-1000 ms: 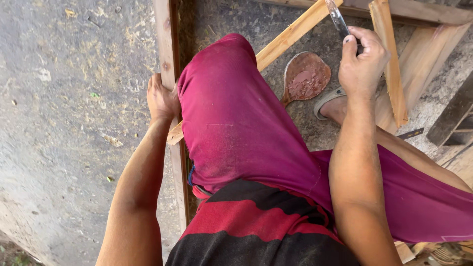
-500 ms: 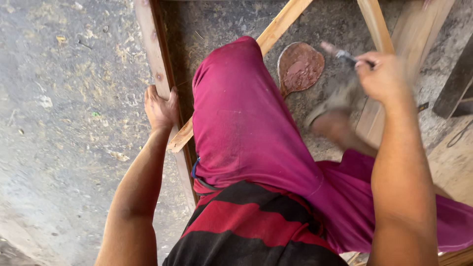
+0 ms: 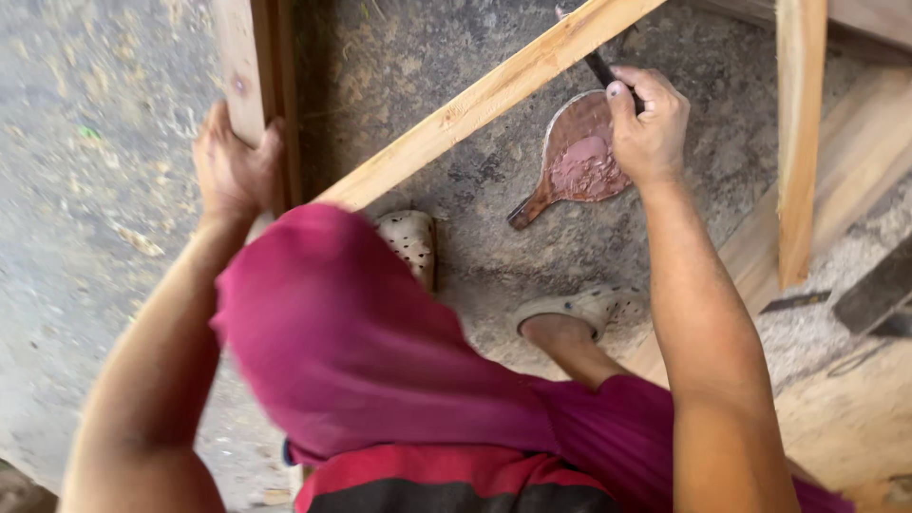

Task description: The person sits on the floor of a woodworking shop and uses a knife to spread pink wood filler over a paddle-shaped wooden board, working the filler across its surface. They periodically hold and reposition a slatted wooden frame, fitting a slat against it, and return to spreading filler on the board.

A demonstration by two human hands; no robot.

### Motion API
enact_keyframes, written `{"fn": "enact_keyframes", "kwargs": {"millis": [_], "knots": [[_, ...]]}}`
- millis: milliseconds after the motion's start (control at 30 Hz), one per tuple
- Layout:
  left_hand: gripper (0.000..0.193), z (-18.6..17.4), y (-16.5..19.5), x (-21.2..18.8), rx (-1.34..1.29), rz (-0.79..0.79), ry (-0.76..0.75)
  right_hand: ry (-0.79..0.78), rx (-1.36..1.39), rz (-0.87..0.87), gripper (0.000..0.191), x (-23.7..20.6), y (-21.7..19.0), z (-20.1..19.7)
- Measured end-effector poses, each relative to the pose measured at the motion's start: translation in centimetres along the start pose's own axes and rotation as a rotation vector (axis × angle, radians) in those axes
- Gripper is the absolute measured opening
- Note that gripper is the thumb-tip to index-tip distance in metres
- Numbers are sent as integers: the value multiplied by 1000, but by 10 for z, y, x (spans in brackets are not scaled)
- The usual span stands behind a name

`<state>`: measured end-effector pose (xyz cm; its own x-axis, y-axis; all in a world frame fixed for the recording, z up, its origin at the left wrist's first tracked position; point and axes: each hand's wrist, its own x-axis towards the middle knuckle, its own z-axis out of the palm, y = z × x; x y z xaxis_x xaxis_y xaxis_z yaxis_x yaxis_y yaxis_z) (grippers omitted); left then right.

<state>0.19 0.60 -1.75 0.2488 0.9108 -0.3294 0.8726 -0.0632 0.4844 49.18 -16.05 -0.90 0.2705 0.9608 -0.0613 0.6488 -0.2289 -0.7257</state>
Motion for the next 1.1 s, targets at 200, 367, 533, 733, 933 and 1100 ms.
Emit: {"fn": "enact_keyframes", "kwargs": {"millis": [200,367,533,733,933,1100], "knots": [[38,5,-7,-4,-42,-87,-79,116,-55,-65,21,10,19,21],[40,6,-4,-7,19,14,-27,184,-47,-134,24,8,7,27],[46,-1,-1,-2,-36,-74,-7,194,-26,-74,27,22,-13,30],[43,-2,-6,-9,-16,77,47,173,-165,-153,36,20,-15,28],[40,-7,1,-10,-23,138,83,141,-261,-155,41,20,-21,21],[44,-11,10,-11,-60,165,91,151,-247,-184,36,23,-19,9]]}}
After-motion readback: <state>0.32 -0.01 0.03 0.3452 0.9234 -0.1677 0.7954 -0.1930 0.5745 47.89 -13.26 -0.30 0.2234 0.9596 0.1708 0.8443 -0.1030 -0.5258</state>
